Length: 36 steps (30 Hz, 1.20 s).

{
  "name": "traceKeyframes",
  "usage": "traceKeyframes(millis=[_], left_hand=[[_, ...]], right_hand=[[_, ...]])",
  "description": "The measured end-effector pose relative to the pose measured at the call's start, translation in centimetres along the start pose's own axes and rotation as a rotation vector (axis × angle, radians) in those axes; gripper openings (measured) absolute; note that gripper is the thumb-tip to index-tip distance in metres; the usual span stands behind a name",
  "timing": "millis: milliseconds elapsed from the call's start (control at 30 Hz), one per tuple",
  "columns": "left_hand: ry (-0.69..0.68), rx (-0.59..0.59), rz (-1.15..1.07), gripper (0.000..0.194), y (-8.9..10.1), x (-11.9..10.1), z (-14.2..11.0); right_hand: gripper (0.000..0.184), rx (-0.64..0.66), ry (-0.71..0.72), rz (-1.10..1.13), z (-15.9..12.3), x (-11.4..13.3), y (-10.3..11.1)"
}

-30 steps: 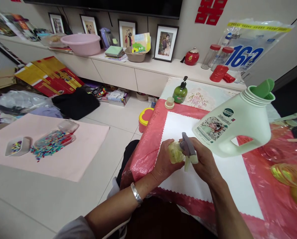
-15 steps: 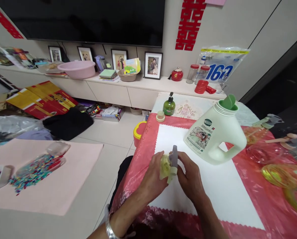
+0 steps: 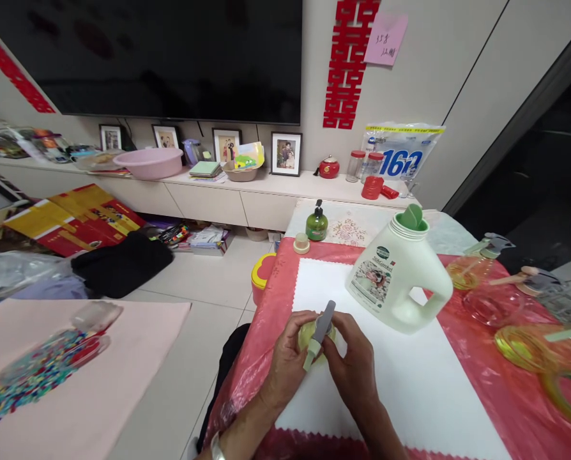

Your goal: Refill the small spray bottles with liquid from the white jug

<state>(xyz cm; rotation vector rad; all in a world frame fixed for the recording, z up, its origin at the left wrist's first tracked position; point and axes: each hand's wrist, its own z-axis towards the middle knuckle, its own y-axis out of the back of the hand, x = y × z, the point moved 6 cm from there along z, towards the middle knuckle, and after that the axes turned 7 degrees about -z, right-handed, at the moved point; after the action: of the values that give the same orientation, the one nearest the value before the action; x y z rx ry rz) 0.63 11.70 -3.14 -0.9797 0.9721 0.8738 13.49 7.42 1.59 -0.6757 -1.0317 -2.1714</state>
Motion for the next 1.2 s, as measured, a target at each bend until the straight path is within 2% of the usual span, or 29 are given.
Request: traceKeyframes(millis=[133, 333, 500, 567, 667, 800, 933, 1200], left_hand=[[0.001, -0.077, -0.051, 0.037, -0.5, 0.9, -0.1], [-0.018, -0.143, -0.083, 0.024, -0.3, 1.0, -0.1], [-0.015, -0.115, -0.102, 0.025, -0.4, 1.1, -0.2], [-0.044, -0.105, -0.084, 0.027, -0.5, 0.9, -0.3], [-0.119, -0.098, -0.001, 0.027, -0.6, 0.4, -0.4], [-0.141, -0.108, 0.048, 0.026, -0.7, -0.2, -0.3], [-0.076, -0.150, 0.001, 0.027, -0.7, 0.0, -0.2], [0.004, -0.192, -0.078, 0.036, -0.4, 0.8, -0.4]], right_hand=[[0.030, -0.062, 0.014, -0.015, -0.7, -0.2, -0.3], [0.029, -0.087, 0.021, -0.020, -1.2, 0.3, -0.3], [0.027, 0.074, -0.031, 0.123, -1.2, 0.3, 0.2], [0.028, 0.138, -0.083, 0.168, -1.2, 0.0, 0.2], [0.029, 0.164, -0.105, 0.172, -1.2, -0.4, -0.2], [0.025, 0.108, -0.109, 0.195, -1.1, -0.7, -0.9], [0.019, 0.044, -0.070, 0.212, -0.9, -0.4, -0.7], [0.017, -0.069, -0.046, 0.088, -1.3, 0.1, -0.8]])
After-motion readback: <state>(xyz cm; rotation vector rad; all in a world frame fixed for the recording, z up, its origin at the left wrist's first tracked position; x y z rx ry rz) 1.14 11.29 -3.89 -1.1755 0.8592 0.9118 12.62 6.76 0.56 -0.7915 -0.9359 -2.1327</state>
